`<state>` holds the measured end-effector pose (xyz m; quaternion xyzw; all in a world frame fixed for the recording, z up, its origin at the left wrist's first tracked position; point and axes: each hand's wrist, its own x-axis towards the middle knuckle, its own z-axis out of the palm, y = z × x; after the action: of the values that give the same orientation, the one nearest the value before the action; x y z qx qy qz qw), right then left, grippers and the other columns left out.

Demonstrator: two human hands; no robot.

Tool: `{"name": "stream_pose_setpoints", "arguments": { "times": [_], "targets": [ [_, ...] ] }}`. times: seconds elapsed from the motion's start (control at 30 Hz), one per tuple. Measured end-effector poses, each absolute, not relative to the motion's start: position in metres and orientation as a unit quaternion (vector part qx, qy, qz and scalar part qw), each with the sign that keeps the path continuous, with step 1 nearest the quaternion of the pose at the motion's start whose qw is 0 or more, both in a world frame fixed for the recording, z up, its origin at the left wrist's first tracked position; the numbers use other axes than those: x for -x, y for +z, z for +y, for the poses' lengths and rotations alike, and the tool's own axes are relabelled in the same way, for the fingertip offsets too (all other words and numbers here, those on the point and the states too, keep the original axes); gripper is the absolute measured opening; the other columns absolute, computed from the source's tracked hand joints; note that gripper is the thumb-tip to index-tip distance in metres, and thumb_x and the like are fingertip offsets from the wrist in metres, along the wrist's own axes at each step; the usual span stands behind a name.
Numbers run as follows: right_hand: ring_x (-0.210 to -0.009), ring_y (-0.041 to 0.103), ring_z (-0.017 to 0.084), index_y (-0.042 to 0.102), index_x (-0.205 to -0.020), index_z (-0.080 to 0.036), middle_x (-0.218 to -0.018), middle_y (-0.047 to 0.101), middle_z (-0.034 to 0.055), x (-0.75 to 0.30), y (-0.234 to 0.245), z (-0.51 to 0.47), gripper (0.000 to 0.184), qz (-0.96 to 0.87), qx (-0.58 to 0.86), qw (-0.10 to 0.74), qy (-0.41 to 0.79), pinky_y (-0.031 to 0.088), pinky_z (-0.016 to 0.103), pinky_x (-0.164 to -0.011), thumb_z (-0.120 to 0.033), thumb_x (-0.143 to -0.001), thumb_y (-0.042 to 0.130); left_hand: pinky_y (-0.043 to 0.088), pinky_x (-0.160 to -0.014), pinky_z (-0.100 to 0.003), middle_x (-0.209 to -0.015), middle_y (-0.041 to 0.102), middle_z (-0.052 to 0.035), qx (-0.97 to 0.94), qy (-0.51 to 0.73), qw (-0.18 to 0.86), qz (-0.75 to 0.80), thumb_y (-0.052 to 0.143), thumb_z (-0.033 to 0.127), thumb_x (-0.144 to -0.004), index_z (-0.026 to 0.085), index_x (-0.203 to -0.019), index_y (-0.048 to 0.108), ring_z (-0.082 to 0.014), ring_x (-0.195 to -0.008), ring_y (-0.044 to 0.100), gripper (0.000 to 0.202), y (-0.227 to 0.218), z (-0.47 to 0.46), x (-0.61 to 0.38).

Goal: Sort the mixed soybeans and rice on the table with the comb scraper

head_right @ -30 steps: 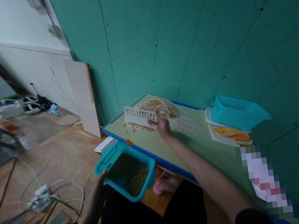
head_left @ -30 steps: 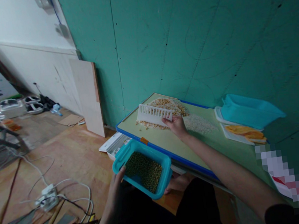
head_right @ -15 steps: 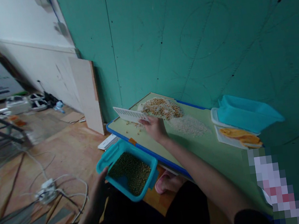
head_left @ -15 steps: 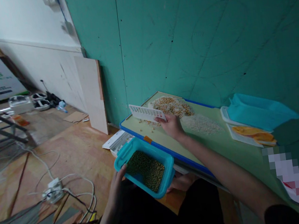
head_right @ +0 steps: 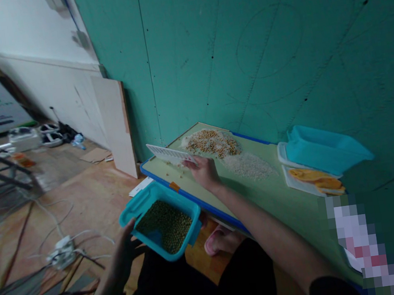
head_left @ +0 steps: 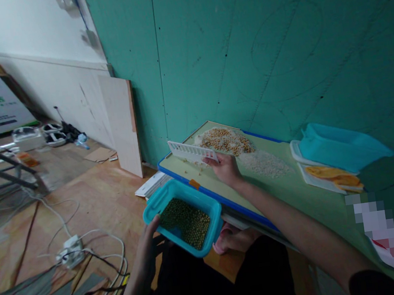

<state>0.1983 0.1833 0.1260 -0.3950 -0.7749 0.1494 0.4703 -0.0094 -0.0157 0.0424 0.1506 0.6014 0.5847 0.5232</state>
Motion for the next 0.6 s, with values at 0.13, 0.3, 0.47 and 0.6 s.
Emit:
{"name": "stream_pose_setpoints", "arguments": {
  "times": [0.13, 0.3, 0.47, 0.6],
  "targets": [
    [-0.072, 0.075, 0.022, 0.081, -0.085, -0.021, -0.079, 0.080, 0.0064, -0.199, 0.123, 0.185, 0.027, -0.773, 0.409, 0.461, 0.153, 0.049, 0.025, -0.060, -0.045, -0.089, 0.071, 0.058, -0.061, -0.031, -0.130, 0.067, -0.0139, -0.147, 0.580, 0.527, 0.604, 0.067, 0.058, -0.084, 0.021, -0.133, 0.060, -0.0191, -0.073, 0.072, 0.062, 0.041, -0.013, 0.009],
    [-0.076, 0.076, 0.025, 0.081, -0.087, -0.021, -0.084, 0.081, 0.0075, -0.202, 0.118, 0.185, 0.026, -0.772, 0.397, 0.463, 0.177, 0.051, 0.028, -0.064, -0.044, -0.088, 0.071, 0.059, -0.062, -0.033, -0.130, 0.067, -0.0134, -0.146, 0.570, 0.538, 0.604, 0.064, 0.056, -0.086, 0.021, -0.132, 0.058, -0.0204, -0.076, 0.073, 0.059, 0.039, -0.011, 0.012],
    [-0.078, 0.077, 0.027, 0.082, -0.093, -0.021, -0.086, 0.081, 0.0066, -0.205, 0.113, 0.182, 0.032, -0.766, 0.392, 0.468, 0.199, 0.053, 0.030, -0.065, -0.050, -0.088, 0.070, 0.061, -0.064, -0.035, -0.124, 0.069, -0.0113, -0.159, 0.574, 0.542, 0.592, 0.065, 0.058, -0.086, 0.021, -0.127, 0.061, -0.0211, -0.077, 0.073, 0.055, 0.038, -0.013, 0.014],
    [-0.080, 0.077, 0.027, 0.083, -0.092, -0.021, -0.088, 0.081, 0.0056, -0.207, 0.110, 0.178, 0.033, -0.766, 0.388, 0.465, 0.217, 0.055, 0.031, -0.068, -0.051, -0.087, 0.069, 0.061, -0.063, -0.033, -0.118, 0.070, -0.0097, -0.160, 0.572, 0.543, 0.594, 0.066, 0.057, -0.086, 0.023, -0.128, 0.062, -0.0196, -0.073, 0.072, 0.054, 0.037, -0.011, 0.024]
  ]
}}
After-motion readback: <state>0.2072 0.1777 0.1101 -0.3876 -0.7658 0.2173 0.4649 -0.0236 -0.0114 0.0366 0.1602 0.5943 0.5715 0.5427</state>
